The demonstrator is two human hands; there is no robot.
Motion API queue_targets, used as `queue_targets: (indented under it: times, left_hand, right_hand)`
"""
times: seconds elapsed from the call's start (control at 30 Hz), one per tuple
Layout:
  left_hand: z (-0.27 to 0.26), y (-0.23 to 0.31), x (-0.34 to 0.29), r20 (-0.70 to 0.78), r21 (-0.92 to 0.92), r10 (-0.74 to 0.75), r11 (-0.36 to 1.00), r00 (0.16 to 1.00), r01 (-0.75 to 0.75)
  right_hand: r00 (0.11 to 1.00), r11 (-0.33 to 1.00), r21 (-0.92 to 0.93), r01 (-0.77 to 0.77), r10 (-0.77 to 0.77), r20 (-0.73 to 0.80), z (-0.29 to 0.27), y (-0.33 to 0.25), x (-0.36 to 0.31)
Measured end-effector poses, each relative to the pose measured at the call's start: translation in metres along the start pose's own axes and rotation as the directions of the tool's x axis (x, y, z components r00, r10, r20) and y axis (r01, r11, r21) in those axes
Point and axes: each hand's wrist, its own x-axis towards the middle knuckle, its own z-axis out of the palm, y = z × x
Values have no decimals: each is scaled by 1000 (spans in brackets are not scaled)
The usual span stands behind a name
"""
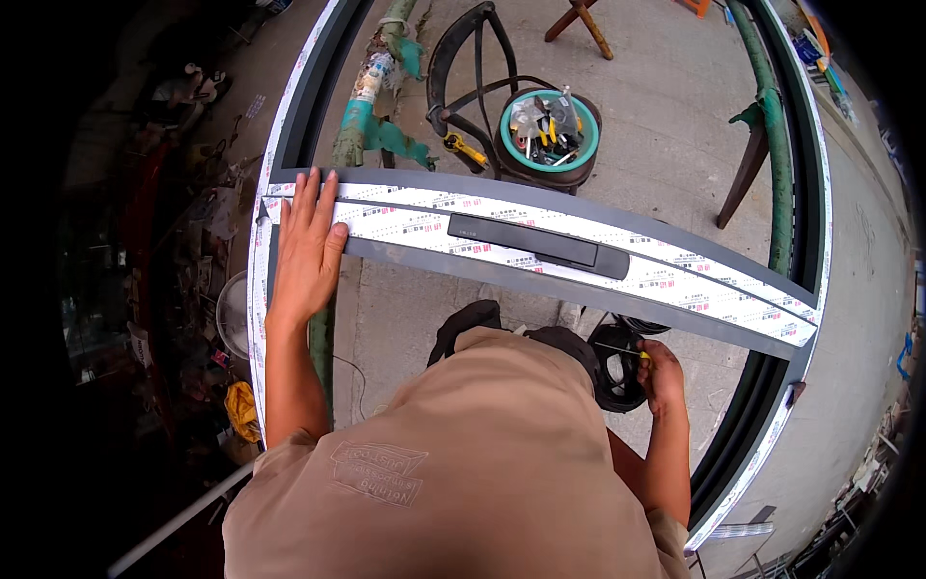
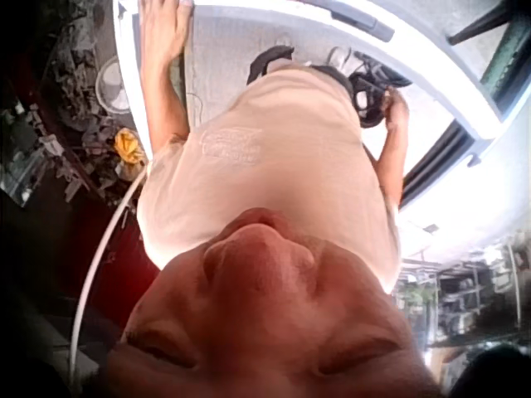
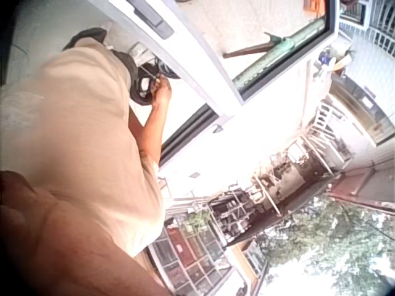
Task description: The person assembles components of a window frame by using a screwdriver to secure a latch, then lifts and places the finished frame onto a stack of similar frames.
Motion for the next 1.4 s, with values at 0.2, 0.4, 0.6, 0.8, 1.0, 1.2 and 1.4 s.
queue_targets:
  times: [0.2,0.4,0.6,0.8,1.0,1.2,1.4]
  left_hand:
    - [4,-81,-25,-289,207,-409,856,866,474]
    - [3,-105,-32,-107,-155,-616,786,781,599]
    - [13,-113,-34,-133,-220,-580,808,804,547]
    - [12,-110,-33,-114,-241,-612,781,782,576]
    - [12,-107,-27,-106,-287,-684,716,722,636]
    - [15,-110,-29,-109,-304,-676,721,729,623]
    - [15,-117,-31,-108,-321,-654,736,749,596]
  right_hand:
    - [997,994,110,5,4,-82,25,14,40]
    - [994,990,-102,101,-95,61,40,26,92]
    - [985,988,-34,152,-155,-73,77,57,175]
    - [999,991,131,36,-31,-39,136,67,235]
    - [996,930,367,17,-49,77,198,43,302]
    - [983,901,419,113,-163,85,275,-28,270]
    - [978,984,-150,-92,117,172,240,44,263]
